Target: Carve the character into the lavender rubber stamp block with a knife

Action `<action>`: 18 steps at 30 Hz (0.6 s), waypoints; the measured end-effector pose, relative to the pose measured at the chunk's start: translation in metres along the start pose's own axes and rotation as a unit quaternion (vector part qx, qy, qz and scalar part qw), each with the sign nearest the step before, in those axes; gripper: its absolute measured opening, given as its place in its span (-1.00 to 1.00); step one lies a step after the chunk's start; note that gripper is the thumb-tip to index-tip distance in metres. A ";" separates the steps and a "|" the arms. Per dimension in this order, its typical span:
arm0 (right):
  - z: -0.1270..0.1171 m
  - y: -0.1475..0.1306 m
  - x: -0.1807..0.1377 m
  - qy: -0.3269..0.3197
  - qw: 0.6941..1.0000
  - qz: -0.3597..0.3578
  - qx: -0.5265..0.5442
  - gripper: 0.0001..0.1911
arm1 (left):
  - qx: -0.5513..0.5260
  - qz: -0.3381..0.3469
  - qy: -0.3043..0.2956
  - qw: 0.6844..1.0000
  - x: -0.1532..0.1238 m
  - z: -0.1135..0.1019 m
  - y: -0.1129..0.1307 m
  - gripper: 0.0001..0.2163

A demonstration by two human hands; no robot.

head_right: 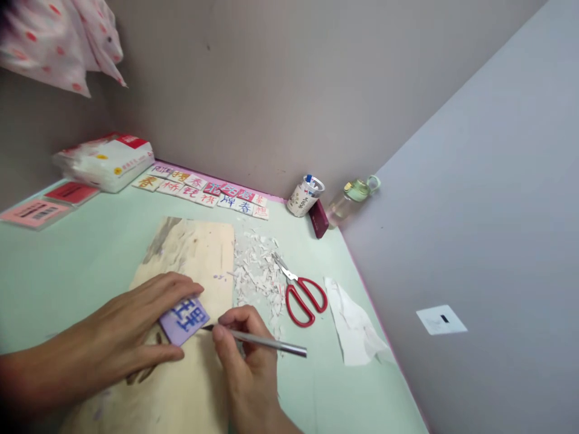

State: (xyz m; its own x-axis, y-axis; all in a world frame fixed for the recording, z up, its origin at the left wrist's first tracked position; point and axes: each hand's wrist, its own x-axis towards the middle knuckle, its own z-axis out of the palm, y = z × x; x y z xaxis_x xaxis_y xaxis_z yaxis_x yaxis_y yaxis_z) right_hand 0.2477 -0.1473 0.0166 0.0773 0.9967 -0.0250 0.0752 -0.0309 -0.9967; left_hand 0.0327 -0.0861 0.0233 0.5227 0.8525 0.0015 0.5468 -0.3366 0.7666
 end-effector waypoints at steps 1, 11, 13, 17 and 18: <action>-0.002 0.001 0.000 0.006 1.000 0.000 0.003 -0.75 | 0.005 -0.009 -0.011 1.000 0.002 -0.001 0.001 -0.46; -0.006 -0.009 0.010 0.036 0.999 -0.025 0.001 -0.72 | 0.016 0.026 0.010 0.999 0.012 0.000 -0.006 -0.52; -0.006 -0.014 0.013 0.055 0.998 -0.039 -0.004 -0.71 | 0.022 0.013 0.024 0.999 0.014 0.000 -0.005 -0.37; -0.003 -0.016 0.016 0.066 0.997 -0.035 -0.001 -0.68 | 0.019 0.001 -0.062 0.998 0.019 -0.012 -0.006 -0.25; -0.002 -0.016 0.017 0.063 0.998 -0.030 0.000 -0.69 | 0.019 0.004 -0.073 0.997 0.020 -0.016 -0.007 -0.30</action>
State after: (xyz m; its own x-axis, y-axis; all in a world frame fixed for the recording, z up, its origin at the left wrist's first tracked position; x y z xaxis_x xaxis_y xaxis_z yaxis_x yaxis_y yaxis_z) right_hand 0.2500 -0.1298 0.0320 0.1968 0.9794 0.0440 0.0834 0.0280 -0.9961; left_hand 0.0289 -0.0603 0.0283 0.6150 0.7835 -0.0887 0.5660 -0.3603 0.7415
